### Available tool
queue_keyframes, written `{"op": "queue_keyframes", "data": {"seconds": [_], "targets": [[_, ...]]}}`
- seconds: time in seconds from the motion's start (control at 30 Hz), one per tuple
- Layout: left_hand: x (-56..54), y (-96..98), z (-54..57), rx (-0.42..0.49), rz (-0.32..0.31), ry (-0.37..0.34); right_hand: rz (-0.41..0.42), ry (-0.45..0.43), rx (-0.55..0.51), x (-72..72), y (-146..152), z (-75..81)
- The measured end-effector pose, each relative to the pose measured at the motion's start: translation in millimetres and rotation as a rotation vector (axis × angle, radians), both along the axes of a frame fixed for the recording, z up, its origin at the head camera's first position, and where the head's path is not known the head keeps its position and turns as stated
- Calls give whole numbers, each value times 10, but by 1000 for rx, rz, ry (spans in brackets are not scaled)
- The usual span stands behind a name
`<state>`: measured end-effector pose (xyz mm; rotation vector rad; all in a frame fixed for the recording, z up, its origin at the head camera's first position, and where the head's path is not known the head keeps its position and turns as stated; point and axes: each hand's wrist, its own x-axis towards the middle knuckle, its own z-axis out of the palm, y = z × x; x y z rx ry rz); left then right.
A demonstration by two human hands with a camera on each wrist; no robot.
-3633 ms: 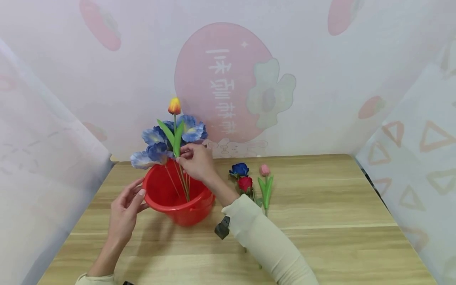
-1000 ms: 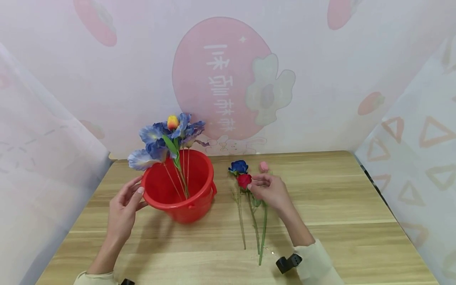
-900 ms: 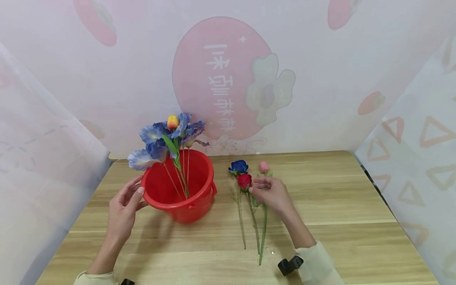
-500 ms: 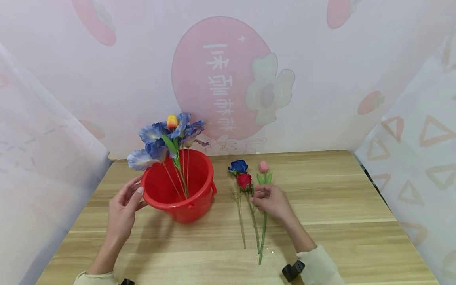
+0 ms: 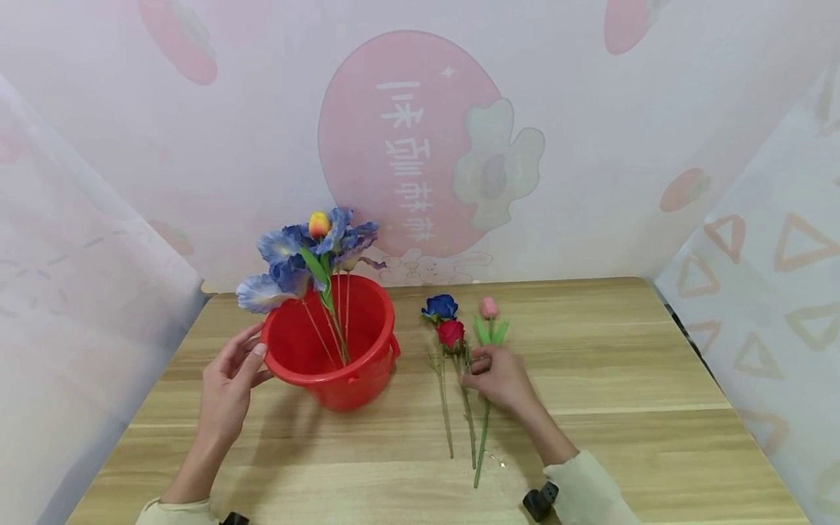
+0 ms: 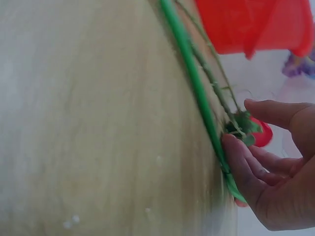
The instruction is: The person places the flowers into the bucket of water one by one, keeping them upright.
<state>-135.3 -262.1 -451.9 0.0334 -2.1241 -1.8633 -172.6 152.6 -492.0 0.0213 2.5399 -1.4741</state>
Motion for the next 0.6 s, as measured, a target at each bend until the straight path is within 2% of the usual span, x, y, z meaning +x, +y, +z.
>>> {"op": "queue_keyframes", "data": {"seconds": [0.17, 0.27, 0.37, 0.6], "targets": [[7, -7, -1, -16, 2, -5, 20, 76, 157, -37, -78, -61], [12, -11, -3, -16, -2, -4, 14, 95, 175, -56, -109, -92], [13, -12, -3, -11, -6, -1, 7, 85, 126, -54, -128, -102], [14, -10, 12, -14, -10, 6, -47, -30, -85, -17, -115, -28]]}}
